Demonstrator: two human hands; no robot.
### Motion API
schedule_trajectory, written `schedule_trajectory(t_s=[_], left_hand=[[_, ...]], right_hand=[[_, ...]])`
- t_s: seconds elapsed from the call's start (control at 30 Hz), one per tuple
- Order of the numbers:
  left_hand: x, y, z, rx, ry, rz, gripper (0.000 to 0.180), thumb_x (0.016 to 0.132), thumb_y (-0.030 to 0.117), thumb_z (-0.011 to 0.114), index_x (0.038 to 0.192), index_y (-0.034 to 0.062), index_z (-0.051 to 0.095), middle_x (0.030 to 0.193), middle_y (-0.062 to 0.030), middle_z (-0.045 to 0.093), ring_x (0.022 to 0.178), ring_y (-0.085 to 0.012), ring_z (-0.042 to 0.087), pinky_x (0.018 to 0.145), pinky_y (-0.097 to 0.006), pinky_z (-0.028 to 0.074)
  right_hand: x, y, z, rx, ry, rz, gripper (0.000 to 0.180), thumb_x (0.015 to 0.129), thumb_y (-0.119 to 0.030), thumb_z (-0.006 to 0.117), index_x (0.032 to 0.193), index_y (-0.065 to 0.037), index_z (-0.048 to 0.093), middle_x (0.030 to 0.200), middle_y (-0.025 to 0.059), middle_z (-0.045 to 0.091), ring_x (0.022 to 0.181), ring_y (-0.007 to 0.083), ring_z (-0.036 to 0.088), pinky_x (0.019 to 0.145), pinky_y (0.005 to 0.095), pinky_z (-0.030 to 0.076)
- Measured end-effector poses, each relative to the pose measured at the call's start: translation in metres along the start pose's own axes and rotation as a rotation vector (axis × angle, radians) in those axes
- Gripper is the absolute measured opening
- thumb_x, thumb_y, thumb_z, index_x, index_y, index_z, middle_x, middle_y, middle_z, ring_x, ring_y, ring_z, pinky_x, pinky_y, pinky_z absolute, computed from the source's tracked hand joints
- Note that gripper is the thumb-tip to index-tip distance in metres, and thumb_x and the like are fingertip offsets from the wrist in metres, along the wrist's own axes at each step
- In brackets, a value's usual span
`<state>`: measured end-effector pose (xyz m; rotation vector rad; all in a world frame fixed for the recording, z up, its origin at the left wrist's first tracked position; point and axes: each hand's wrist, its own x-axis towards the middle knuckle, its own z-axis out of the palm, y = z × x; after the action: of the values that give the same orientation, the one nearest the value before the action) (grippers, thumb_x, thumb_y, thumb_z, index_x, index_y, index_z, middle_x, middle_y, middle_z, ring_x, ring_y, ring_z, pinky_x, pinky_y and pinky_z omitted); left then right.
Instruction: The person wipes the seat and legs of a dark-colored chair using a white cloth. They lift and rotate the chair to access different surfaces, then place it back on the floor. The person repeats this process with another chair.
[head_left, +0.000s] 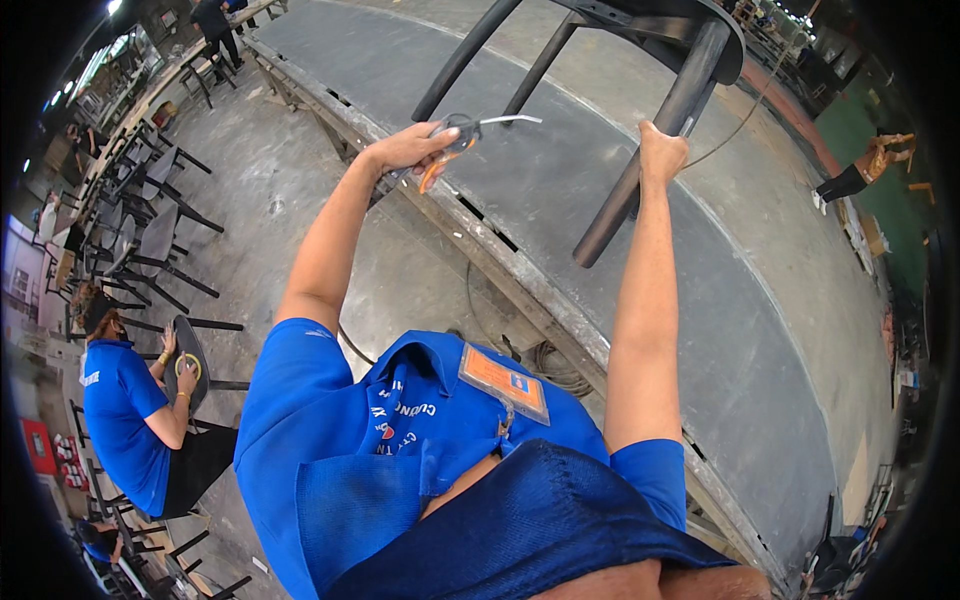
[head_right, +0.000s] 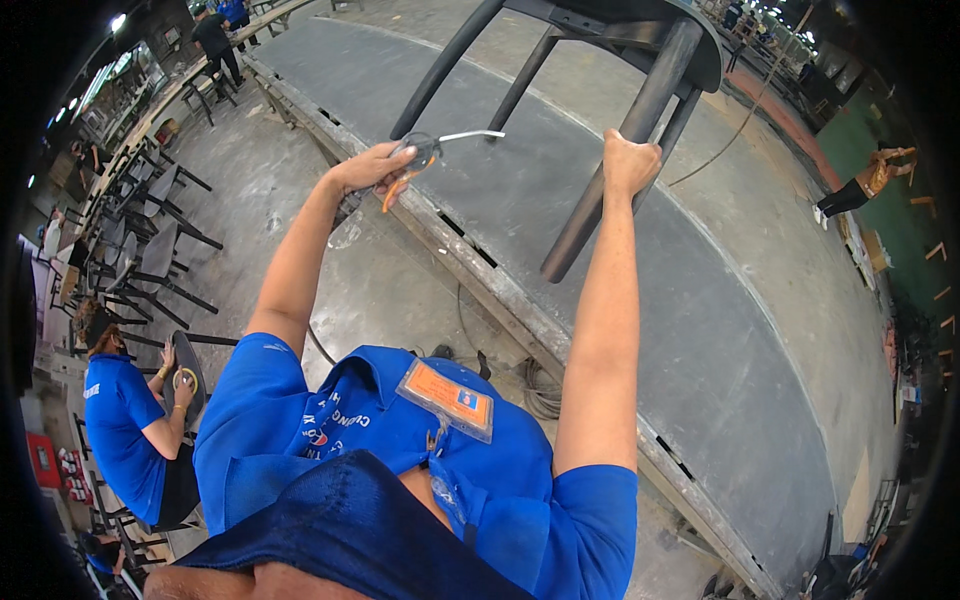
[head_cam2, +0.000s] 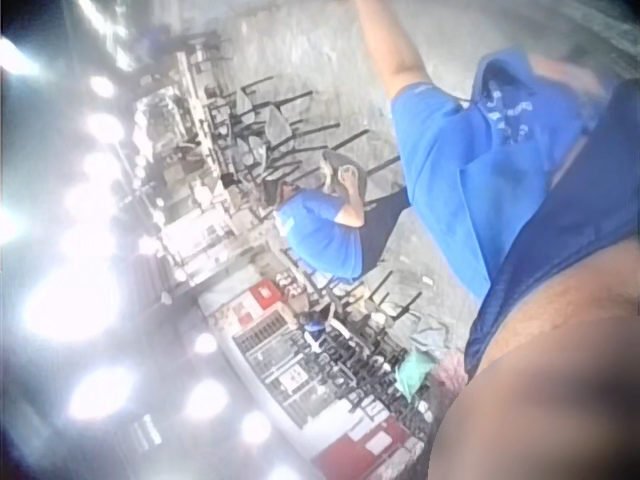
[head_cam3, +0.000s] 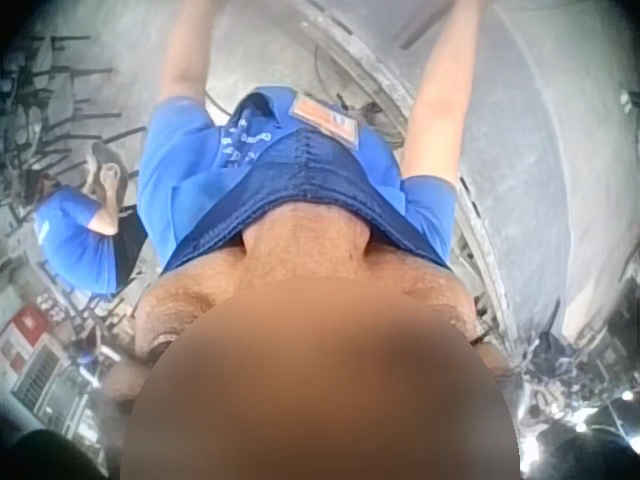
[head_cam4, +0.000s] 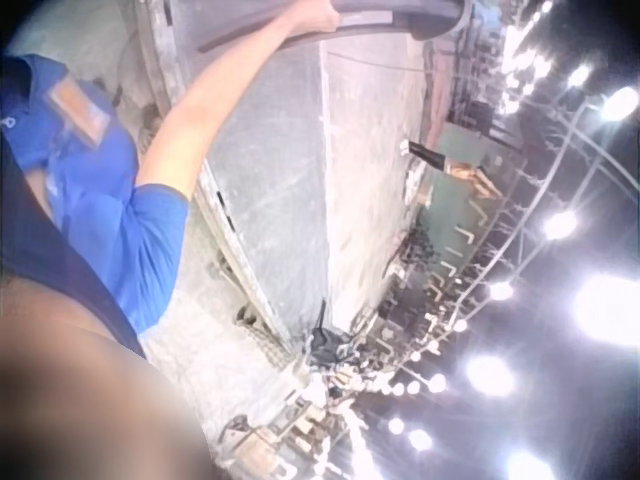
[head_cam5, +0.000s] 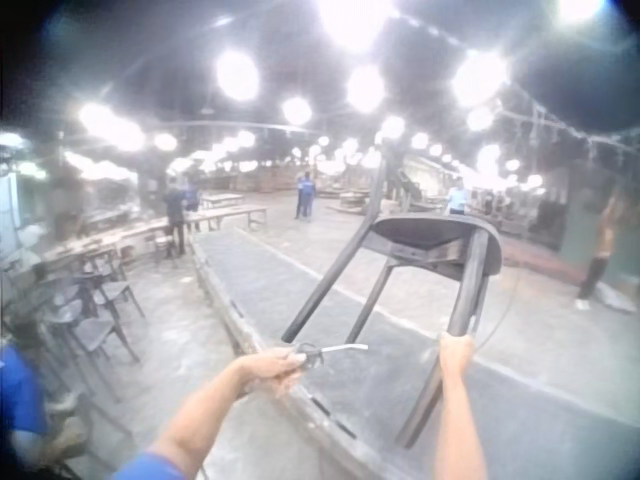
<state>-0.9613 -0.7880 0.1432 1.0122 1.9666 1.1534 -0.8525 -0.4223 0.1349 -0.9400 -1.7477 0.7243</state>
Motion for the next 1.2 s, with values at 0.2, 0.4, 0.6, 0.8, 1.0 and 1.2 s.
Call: schedule_trajectory(t_s=[0.2,0.4,0.6,0.8,1.0,1.2], left_hand=[[0.004,0.051,0.031,0.036,-0.083,0.155,0.044,0.096,0.048,0.038,0.105,0.0064,0.049,0.061,0.0016,0.054,0.047,-0.0090,0.057,0.040,-0.019,0.036],[0.004,0.012,0.050,-0.019,-0.232,0.156,0.039,0.097,0.039,0.042,0.113,0.0039,0.047,0.064,-0.0020,0.056,0.051,-0.0105,0.060,0.042,-0.023,0.042],[-0.002,-0.110,-0.012,0.357,0.797,-0.340,0.050,0.091,0.047,0.050,0.112,0.0019,0.050,0.066,-0.0093,0.060,0.051,-0.0180,0.061,0.055,-0.034,0.051],[0.022,-0.165,-0.024,0.069,0.436,-0.276,0.052,0.086,0.052,0.055,0.097,0.0016,0.057,0.064,-0.0087,0.062,0.055,-0.0179,0.063,0.057,-0.032,0.052],[0.086,-0.232,0.038,0.025,0.446,-0.242,0.056,0.078,0.060,0.059,0.070,0.0041,0.064,0.060,-0.0083,0.062,0.063,-0.0196,0.063,0.062,-0.035,0.049],[0.134,-0.302,0.067,-0.031,0.442,-0.241,0.052,0.077,0.054,0.064,0.088,0.0040,0.066,0.074,-0.0137,0.066,0.078,-0.0261,0.065,0.072,-0.037,0.049]], right_hand=[[-0.001,-0.002,0.001,-0.006,0.033,-0.038,0.043,0.058,-0.023,0.069,0.079,0.014,0.061,0.087,0.0306,0.062,0.086,0.0424,0.061,0.084,0.0436,0.047],[0.013,-0.008,0.003,0.036,-0.057,0.046,0.043,0.059,-0.024,0.071,0.079,0.014,0.062,0.086,0.0289,0.064,0.084,0.0390,0.063,0.080,0.0417,0.049],[0.016,-0.016,0.002,0.053,-0.049,0.056,0.037,0.059,-0.023,0.070,0.072,0.011,0.063,0.077,0.0247,0.065,0.075,0.0341,0.066,0.073,0.0397,0.049],[0.034,-0.017,0.007,0.075,-0.057,0.086,0.036,0.059,-0.021,0.072,0.069,0.011,0.063,0.068,0.0176,0.064,0.064,0.0229,0.061,0.063,0.0353,0.047],[0.053,-0.012,0.011,0.214,-0.134,0.130,0.037,0.060,-0.022,0.074,0.069,0.013,0.062,0.064,0.0078,0.058,0.058,0.0152,0.051,0.056,0.0345,0.043],[0.055,-0.013,0.009,0.180,-0.148,0.185,0.030,0.062,-0.018,0.074,0.071,0.009,0.063,0.066,0.0071,0.058,0.058,0.0141,0.053,0.053,0.0329,0.042]])
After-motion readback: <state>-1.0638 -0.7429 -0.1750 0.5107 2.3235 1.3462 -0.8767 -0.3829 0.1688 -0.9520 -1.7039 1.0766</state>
